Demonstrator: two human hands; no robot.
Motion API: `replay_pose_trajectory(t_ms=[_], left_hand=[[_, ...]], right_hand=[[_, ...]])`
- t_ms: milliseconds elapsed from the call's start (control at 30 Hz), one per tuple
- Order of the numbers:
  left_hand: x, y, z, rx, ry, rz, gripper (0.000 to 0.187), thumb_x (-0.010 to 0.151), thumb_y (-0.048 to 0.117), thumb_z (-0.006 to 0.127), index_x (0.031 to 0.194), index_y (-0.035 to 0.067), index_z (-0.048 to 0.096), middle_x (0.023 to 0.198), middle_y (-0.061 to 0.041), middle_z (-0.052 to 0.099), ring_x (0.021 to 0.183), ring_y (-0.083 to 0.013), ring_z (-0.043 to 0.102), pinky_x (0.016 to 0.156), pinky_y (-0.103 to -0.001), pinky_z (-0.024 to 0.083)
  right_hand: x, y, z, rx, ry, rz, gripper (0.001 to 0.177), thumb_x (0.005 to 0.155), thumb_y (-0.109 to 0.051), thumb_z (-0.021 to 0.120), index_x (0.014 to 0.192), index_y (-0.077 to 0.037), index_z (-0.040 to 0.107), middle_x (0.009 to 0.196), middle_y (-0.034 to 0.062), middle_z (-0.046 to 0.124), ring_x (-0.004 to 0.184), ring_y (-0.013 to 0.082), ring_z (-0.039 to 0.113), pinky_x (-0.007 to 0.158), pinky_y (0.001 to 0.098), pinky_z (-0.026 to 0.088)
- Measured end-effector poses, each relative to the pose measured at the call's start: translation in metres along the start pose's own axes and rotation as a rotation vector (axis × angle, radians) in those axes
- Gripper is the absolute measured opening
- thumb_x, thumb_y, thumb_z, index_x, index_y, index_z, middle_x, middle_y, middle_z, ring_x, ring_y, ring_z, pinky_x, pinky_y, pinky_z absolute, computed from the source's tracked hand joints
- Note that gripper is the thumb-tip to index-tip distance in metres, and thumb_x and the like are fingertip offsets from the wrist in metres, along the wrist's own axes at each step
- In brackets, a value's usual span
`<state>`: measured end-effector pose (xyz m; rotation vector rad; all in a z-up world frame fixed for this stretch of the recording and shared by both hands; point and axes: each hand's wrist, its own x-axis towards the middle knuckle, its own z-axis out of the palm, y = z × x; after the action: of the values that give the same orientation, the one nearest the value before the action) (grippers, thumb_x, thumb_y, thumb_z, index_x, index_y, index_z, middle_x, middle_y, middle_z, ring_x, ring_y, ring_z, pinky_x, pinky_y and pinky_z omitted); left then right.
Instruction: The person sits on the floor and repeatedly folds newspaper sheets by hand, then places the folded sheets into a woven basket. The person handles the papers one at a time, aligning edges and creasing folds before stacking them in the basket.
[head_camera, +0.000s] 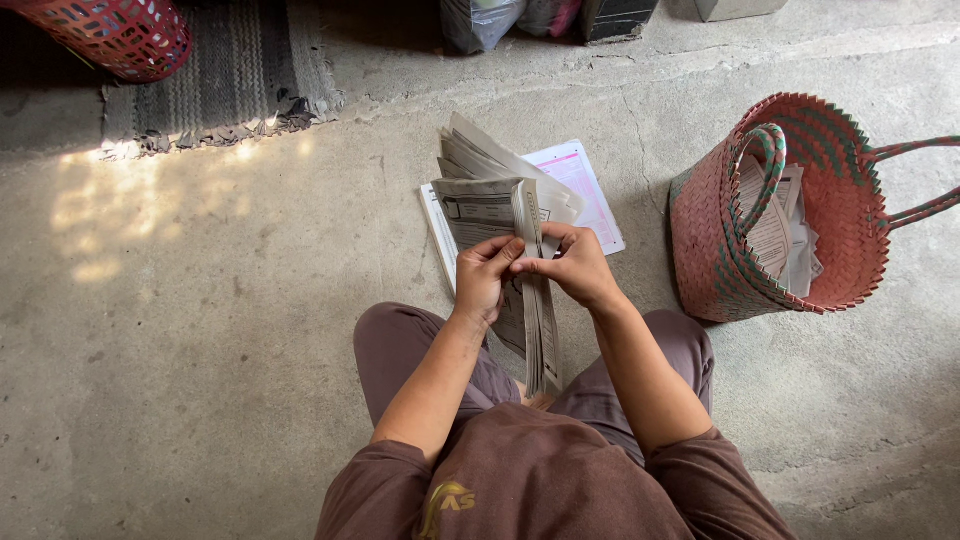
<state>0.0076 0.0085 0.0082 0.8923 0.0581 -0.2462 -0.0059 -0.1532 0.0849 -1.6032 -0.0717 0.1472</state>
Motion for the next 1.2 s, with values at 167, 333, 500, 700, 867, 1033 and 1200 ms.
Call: replay_pose_trajectory(t_ms=[167, 333, 500, 700, 867, 1033, 1200], left_hand=[[0.001, 0.0, -0.009, 0.004, 0.004, 0.077, 0.022, 0.093, 0.02, 0.079, 0.102, 0.0, 0.075, 0.092, -0.013, 0.077, 0.08, -0.0206, 0.072, 0.075, -0.034, 0.063], [-0.011, 0.064, -0.056, -0.194, 0.088, -0.011, 0.027, 0.098, 0.016, 0.059, 0.112, -0.002, 0.073, 0.102, -0.019, 0.076, 0.092, -0.027, 0.074, 0.08, -0.043, 0.063], [-0.037, 0.141, -0.101, -0.269, 0.465, -0.041, 0.039, 0.099, 0.029, 0.048, 0.122, 0.004, 0.067, 0.114, -0.019, 0.075, 0.11, -0.0254, 0.072, 0.091, -0.045, 0.062], [-0.019, 0.12, -0.071, 0.016, 0.575, 0.081, 0.036, 0.099, 0.027, 0.063, 0.123, 0.001, 0.069, 0.118, -0.016, 0.074, 0.111, -0.0295, 0.07, 0.099, -0.043, 0.057], [-0.017, 0.14, -0.091, -0.153, 0.561, 0.313, 0.033, 0.093, 0.026, 0.065, 0.113, 0.001, 0.073, 0.106, -0.014, 0.078, 0.092, -0.0257, 0.077, 0.081, -0.039, 0.065], [0.004, 0.084, -0.071, -0.009, 0.317, 0.406, 0.022, 0.098, 0.019, 0.078, 0.099, -0.002, 0.07, 0.094, -0.013, 0.074, 0.084, -0.0216, 0.072, 0.079, -0.031, 0.064], [0.007, 0.004, -0.022, 0.266, 0.368, 0.328, 0.02, 0.093, 0.023, 0.072, 0.098, 0.004, 0.074, 0.089, -0.009, 0.077, 0.077, -0.0142, 0.073, 0.071, -0.024, 0.062]], right_hand=[[0.01, 0.008, -0.013, -0.016, 0.231, 0.212, 0.031, 0.101, -0.026, 0.068, 0.106, 0.002, 0.078, 0.086, 0.008, 0.077, 0.075, 0.0155, 0.068, 0.071, 0.0285, 0.057], [0.02, 0.056, -0.093, 0.06, 0.655, 0.357, 0.031, 0.101, -0.027, 0.062, 0.106, 0.0, 0.076, 0.091, 0.0104, 0.077, 0.078, 0.0185, 0.073, 0.075, 0.0289, 0.06], [0.002, 0.119, -0.178, 0.142, 0.844, 0.144, 0.029, 0.1, -0.017, 0.071, 0.105, 0.012, 0.073, 0.093, 0.0124, 0.075, 0.074, 0.0151, 0.066, 0.066, 0.0294, 0.053], [0.005, 0.117, -0.13, -0.531, 0.883, -0.045, 0.027, 0.096, -0.02, 0.081, 0.099, 0.006, 0.074, 0.078, 0.0131, 0.071, 0.066, 0.018, 0.06, 0.064, 0.0342, 0.049], [0.009, 0.052, -0.124, -0.584, 0.888, -0.235, 0.02, 0.099, -0.012, 0.079, 0.107, 0.003, 0.068, 0.097, 0.0168, 0.076, 0.082, 0.0207, 0.07, 0.075, 0.0374, 0.055], [0.007, 0.026, -0.081, -0.734, 0.705, -0.562, 0.074, 0.082, 0.007, 0.071, 0.148, 0.013, 0.038, 0.123, 0.0346, 0.058, 0.104, 0.0398, 0.064, 0.084, 0.0481, 0.055], [0.016, 0.031, 0.01, -0.676, 0.419, -0.245, 0.03, 0.103, 0.0, 0.058, 0.125, -0.012, 0.075, 0.103, 0.0142, 0.073, 0.08, 0.0214, 0.068, 0.068, 0.0311, 0.055]])
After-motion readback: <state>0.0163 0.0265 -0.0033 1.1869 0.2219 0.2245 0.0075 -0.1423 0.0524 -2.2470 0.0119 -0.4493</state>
